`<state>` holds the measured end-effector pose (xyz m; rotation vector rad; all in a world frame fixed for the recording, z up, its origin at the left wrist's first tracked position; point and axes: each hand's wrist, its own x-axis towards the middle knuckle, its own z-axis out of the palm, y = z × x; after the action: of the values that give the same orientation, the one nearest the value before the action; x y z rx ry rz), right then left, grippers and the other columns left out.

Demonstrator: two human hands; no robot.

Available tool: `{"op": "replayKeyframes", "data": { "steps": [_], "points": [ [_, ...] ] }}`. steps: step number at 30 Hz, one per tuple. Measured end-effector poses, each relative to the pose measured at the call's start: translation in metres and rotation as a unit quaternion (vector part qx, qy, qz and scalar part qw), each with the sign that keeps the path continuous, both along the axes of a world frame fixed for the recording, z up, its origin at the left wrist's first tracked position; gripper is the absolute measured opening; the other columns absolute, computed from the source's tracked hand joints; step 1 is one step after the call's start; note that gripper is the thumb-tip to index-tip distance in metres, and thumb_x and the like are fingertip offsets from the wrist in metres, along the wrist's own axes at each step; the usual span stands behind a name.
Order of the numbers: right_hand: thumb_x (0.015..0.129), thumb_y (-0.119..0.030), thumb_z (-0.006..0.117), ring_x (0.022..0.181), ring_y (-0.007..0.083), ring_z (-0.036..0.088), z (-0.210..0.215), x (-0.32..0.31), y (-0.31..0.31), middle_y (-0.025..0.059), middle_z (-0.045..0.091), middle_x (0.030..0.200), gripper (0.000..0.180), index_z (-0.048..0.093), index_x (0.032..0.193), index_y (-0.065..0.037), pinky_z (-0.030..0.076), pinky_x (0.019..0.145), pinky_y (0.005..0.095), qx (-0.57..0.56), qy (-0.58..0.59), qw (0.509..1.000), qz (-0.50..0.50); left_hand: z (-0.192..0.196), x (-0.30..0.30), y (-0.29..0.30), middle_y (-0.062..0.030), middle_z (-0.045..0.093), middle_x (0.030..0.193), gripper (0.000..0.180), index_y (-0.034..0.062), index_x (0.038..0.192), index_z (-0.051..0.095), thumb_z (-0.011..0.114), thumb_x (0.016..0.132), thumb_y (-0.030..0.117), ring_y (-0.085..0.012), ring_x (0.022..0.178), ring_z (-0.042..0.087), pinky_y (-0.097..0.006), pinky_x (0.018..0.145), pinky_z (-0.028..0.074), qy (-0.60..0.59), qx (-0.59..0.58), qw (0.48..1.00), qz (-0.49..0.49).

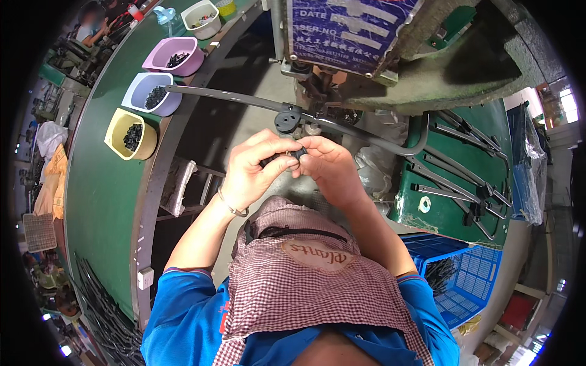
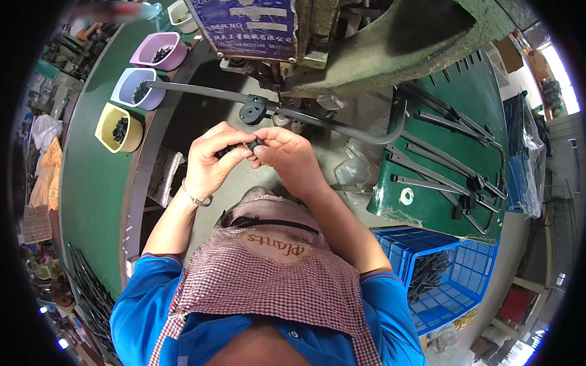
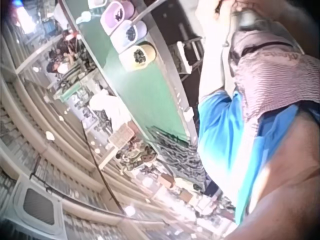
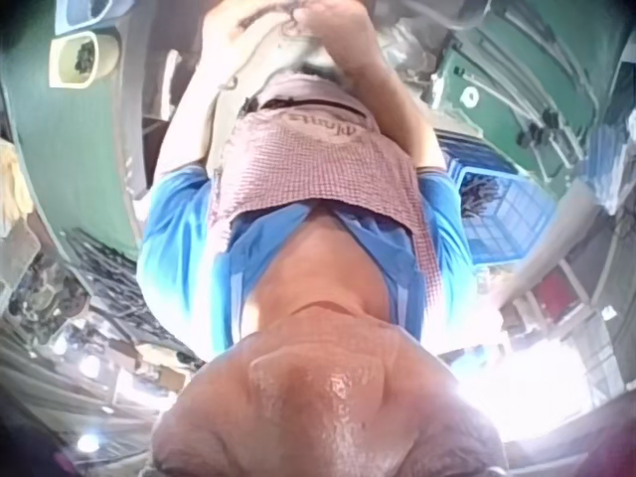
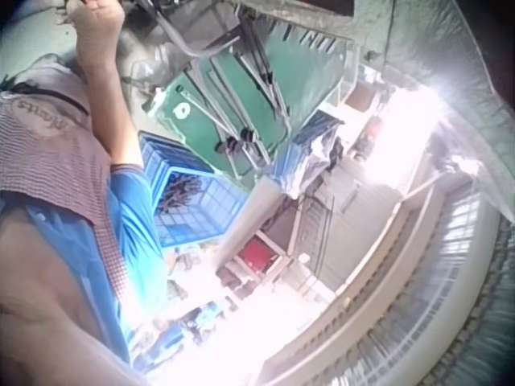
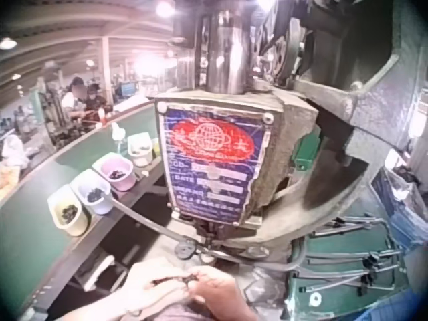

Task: The person repeatedly picks up long metal rods and small black plastic components, inserts the components into the rods, and places the assembled units into a blue crate. The process is repeated continuously at a workbench with bins of parts nearby.

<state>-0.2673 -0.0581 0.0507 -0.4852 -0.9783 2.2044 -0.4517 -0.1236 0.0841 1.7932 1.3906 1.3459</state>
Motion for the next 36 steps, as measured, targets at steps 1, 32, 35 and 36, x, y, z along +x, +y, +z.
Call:
{"op": "replayKeyframes", "data": {
  "steps": [1, 32, 35, 36],
  "points": [
    [0.092, -0.003, 0.070, 0.086, 0.0120, 0.064, 0.001, 0.003, -0.002, 0.0076, 0.069, 0.102, 0.024, 0.063, 0.115, 0.003, 0.053, 0.078, 0.0244, -0.001, -0.017, 1.000, -0.013, -0.001, 0.004, 0.001, -0.0062, 0.068, 0.088, 0.029, 0.0039, 0.109, 0.074, 0.078, 0.081, 0.002, -0.0163, 0.078, 0.064, -0.028, 0.071, 0.053, 0.007, 0.015, 1.000, 0.001],
    [0.079, -0.037, 0.078, 0.071, 0.0336, 0.067, -0.009, -0.012, 0.057, 0.0118, 0.070, 0.079, 0.032, 0.075, 0.097, -0.010, 0.055, 0.068, 0.0422, 0.553, -0.520, 0.581, -0.295, -0.055, -0.114, 0.056, 0.0033, 0.059, 0.063, 0.021, 0.0082, 0.113, 0.056, 0.068, 0.097, 0.013, -0.0028, 0.054, 0.051, -0.020, 0.046, 0.033, -0.117, -0.248, 0.958, 0.079],
    [0.079, -0.037, 0.078, 0.084, 0.0330, 0.068, -0.011, -0.014, 0.055, 0.0110, 0.072, 0.090, 0.038, 0.072, 0.106, -0.009, 0.051, 0.083, 0.0440, 0.585, -0.474, 0.570, -0.330, -0.053, -0.115, 0.055, 0.0031, 0.059, 0.063, 0.022, 0.0082, 0.115, 0.056, 0.067, 0.097, 0.013, -0.0028, 0.054, 0.051, -0.020, 0.047, 0.033, -0.116, -0.246, 0.959, 0.074],
    [0.080, -0.037, 0.077, 0.087, 0.0329, 0.068, -0.013, -0.012, 0.055, 0.0109, 0.072, 0.093, 0.041, 0.071, 0.109, -0.009, 0.050, 0.087, 0.0446, 0.601, -0.457, 0.560, -0.342, -0.054, -0.115, 0.056, 0.0032, 0.059, 0.063, 0.023, 0.0082, 0.116, 0.055, 0.068, 0.097, 0.014, -0.0028, 0.054, 0.051, -0.020, 0.047, 0.033, -0.124, -0.246, 0.959, 0.070]
  ]
}}
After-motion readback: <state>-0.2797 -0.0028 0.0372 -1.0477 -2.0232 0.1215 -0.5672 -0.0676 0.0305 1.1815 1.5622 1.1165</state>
